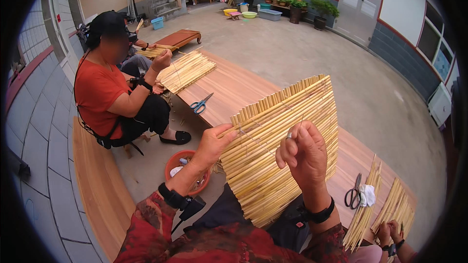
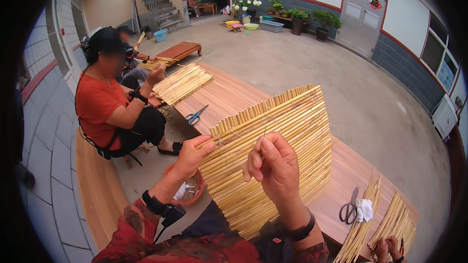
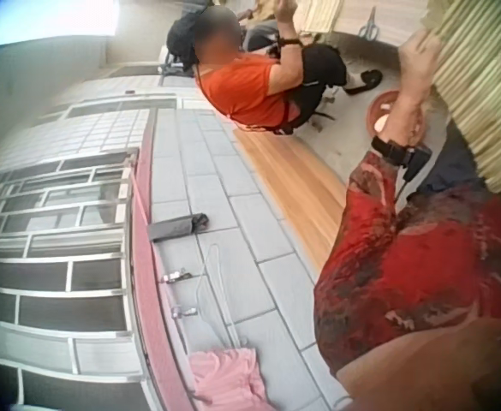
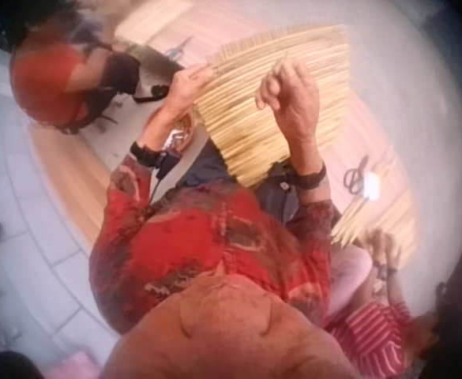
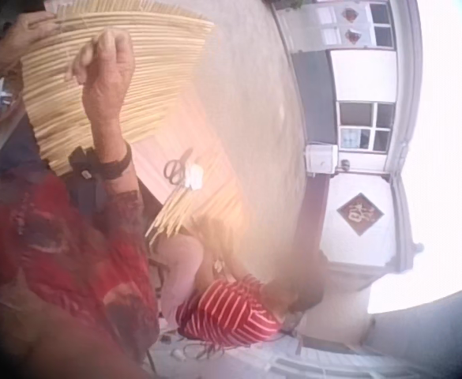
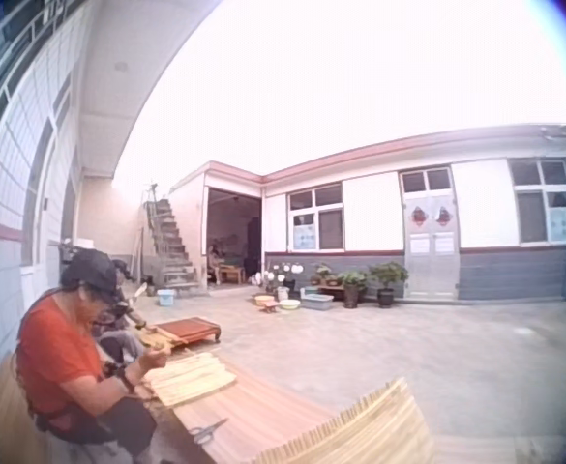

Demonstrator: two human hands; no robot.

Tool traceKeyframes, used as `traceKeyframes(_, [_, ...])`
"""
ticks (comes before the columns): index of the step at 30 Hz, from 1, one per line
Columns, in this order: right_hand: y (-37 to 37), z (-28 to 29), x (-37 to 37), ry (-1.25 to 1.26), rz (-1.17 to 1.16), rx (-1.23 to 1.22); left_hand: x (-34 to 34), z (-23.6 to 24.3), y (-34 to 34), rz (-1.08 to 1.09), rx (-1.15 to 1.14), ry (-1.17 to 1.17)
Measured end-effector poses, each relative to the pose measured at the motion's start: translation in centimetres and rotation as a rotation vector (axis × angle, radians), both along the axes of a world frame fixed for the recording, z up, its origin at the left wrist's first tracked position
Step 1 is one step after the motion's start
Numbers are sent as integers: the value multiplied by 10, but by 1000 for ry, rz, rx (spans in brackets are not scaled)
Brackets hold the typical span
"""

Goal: The person weaves together lengths of reed using a long white string and a needle, pulling the thread through the reeds to secure them in a flat panel.

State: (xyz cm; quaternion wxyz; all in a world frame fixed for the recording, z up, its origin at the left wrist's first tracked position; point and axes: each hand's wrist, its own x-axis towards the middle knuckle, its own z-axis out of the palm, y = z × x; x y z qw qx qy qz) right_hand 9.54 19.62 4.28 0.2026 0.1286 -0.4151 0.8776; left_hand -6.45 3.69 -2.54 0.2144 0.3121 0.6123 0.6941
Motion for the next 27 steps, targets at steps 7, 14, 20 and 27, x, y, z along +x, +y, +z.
traceKeyframes(7, [152, -1, 147, -355, -769, 229, 10, -12, -16, 66, 31, -80])
traceKeyframes(14, [46, -20, 42, -571, -779, 648, 13, 1, -12, 24, 34, 58])
traceKeyframes(20, [-49, -40, -39, -449, -633, 1205, 20, 10, -28, -96, -76, 66])
traceKeyframes(27, [-37, -36, -17, -532, -355, 788, 1, -5, -37, -521, 427, -692])
